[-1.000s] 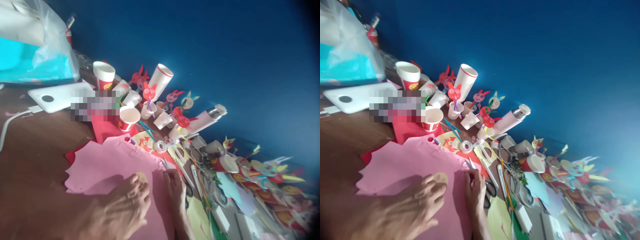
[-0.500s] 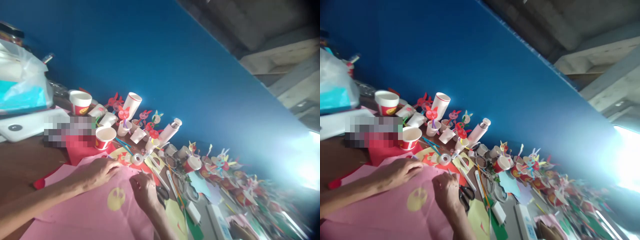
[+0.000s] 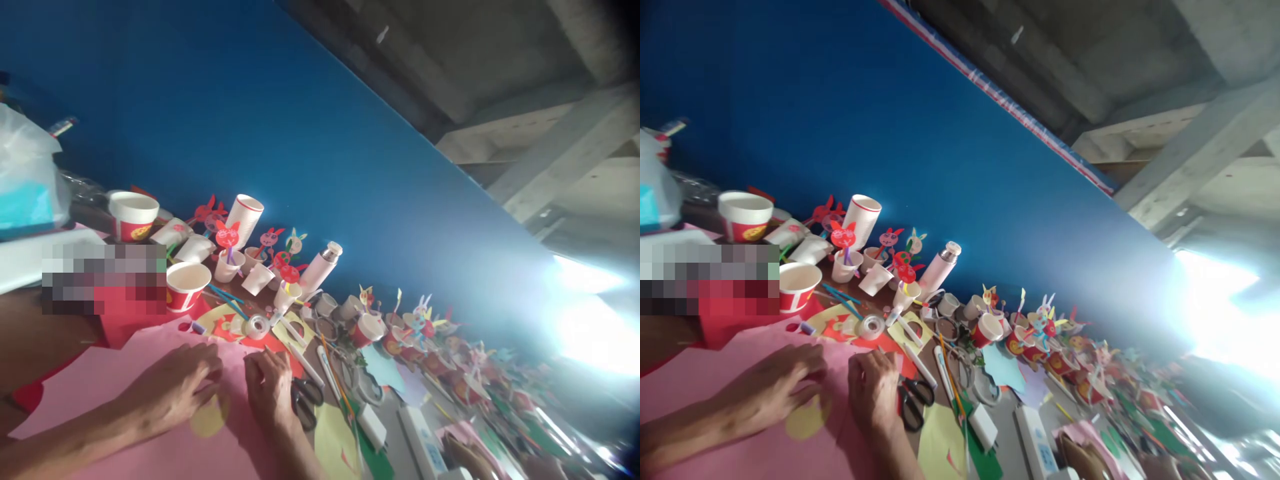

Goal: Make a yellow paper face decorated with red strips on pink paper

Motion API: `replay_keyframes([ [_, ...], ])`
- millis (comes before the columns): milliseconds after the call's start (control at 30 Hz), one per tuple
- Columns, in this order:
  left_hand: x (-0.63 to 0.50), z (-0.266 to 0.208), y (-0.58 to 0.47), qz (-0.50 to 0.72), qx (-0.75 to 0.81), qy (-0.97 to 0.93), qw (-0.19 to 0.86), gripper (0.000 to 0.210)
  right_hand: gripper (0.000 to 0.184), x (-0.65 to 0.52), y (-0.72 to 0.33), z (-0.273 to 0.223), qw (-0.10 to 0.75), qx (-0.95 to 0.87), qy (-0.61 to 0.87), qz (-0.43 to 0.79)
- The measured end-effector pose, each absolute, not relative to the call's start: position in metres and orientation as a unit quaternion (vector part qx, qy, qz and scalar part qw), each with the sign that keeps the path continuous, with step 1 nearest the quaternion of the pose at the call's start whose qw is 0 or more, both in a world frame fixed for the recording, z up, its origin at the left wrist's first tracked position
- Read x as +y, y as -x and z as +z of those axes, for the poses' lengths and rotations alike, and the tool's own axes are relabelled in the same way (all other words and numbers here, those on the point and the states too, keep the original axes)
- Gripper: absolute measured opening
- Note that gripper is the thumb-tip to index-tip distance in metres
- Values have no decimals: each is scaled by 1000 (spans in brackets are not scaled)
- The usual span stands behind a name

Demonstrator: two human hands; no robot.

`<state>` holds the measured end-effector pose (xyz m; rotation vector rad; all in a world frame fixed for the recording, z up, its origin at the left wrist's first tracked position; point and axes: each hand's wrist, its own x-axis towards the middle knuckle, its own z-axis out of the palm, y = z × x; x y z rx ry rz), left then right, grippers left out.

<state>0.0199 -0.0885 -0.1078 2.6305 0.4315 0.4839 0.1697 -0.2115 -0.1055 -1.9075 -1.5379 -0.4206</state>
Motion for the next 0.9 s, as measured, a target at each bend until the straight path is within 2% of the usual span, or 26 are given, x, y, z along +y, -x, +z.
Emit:
replay_keyframes([
  [200, -95, -97, -15, 144, 168, -949, 223, 15, 30, -216, -174, -103, 332, -602, 713, -140],
  [300, -93, -93, -10, 154, 140, -948, 240, 14, 27, -221, -179, -99, 343, -602, 712, -116],
  [400, -93, -85, -5, 183, 121, -947, 236, 21, 23, -224, -184, -96, 354, -597, 713, -101],
  [467, -100, -78, -1, 206, 80, -953, 208, 25, 24, -225, -186, -97, 361, -587, 717, -101],
  [533, -114, -71, 7, 175, 37, -966, 189, 28, 25, -225, -187, -98, 367, -576, 722, -106],
  [600, -133, -69, 17, 153, 17, -976, 154, 22, 24, -225, -190, -100, 372, -566, 727, -115],
  [700, -158, -72, 34, 148, -8, -983, 110, 34, 24, -224, -196, -100, 374, -551, 735, -127],
  [733, -164, -73, 39, 166, -5, -982, 88, 39, 24, -224, -198, -99, 373, -547, 738, -129],
  [900, -169, -77, 54, 267, 23, -963, -39, 41, 25, -224, -203, -96, 346, -555, 747, -121],
])
